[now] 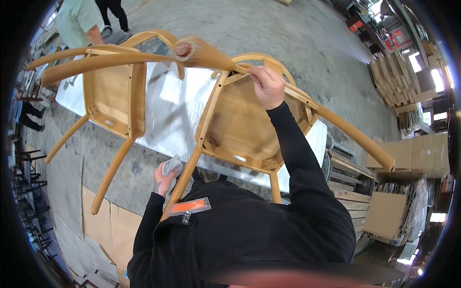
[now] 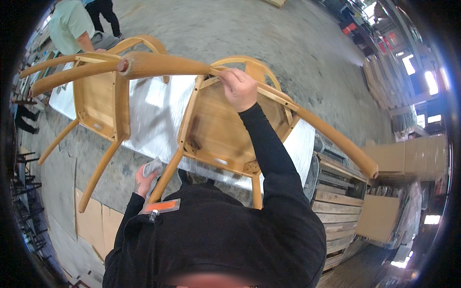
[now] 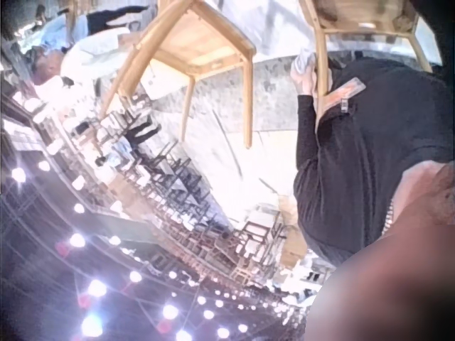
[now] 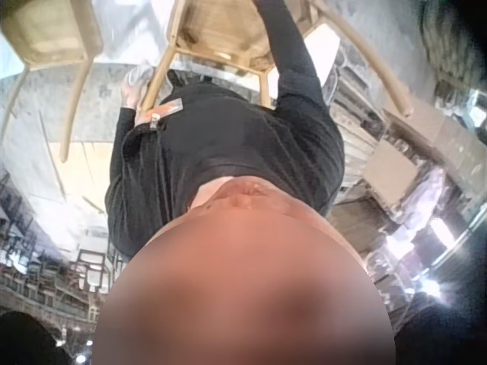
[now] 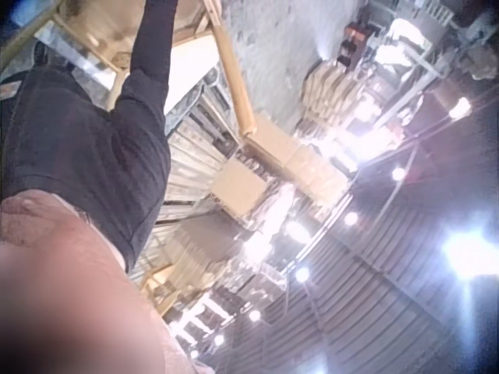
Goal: The person wipes a wooden chair with a cloth, then places it on a pallet. They pick up a white sheet and wrap the chair, followed by wrapping it with foam padding. The task occurs in a workshop with other workers visible in the background.
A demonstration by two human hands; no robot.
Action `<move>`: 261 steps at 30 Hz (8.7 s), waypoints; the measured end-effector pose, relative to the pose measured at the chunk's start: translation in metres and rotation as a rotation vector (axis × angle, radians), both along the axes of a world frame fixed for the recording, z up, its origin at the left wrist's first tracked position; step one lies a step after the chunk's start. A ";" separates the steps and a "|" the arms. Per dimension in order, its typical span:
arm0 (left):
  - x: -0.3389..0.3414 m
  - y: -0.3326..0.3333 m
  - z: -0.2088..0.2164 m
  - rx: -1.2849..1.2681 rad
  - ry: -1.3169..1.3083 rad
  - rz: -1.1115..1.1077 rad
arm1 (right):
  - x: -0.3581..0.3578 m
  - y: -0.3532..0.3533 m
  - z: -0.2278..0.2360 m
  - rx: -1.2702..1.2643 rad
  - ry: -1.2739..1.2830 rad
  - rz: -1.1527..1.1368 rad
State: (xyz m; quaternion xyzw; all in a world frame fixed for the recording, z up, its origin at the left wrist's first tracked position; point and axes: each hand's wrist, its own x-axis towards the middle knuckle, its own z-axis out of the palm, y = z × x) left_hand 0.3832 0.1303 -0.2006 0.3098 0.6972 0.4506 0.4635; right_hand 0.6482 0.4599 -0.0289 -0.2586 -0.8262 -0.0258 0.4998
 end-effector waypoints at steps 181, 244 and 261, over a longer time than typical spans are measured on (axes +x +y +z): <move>0.005 -0.014 -0.015 -0.304 -0.248 0.046 | -0.049 -0.238 0.038 -1.289 0.634 1.316; -0.006 0.003 0.002 -0.204 0.391 -0.256 | -0.041 -0.184 0.047 -1.362 0.674 1.341; 0.085 0.073 0.135 0.263 -0.238 -0.064 | -0.005 -0.196 0.006 -0.720 0.373 0.659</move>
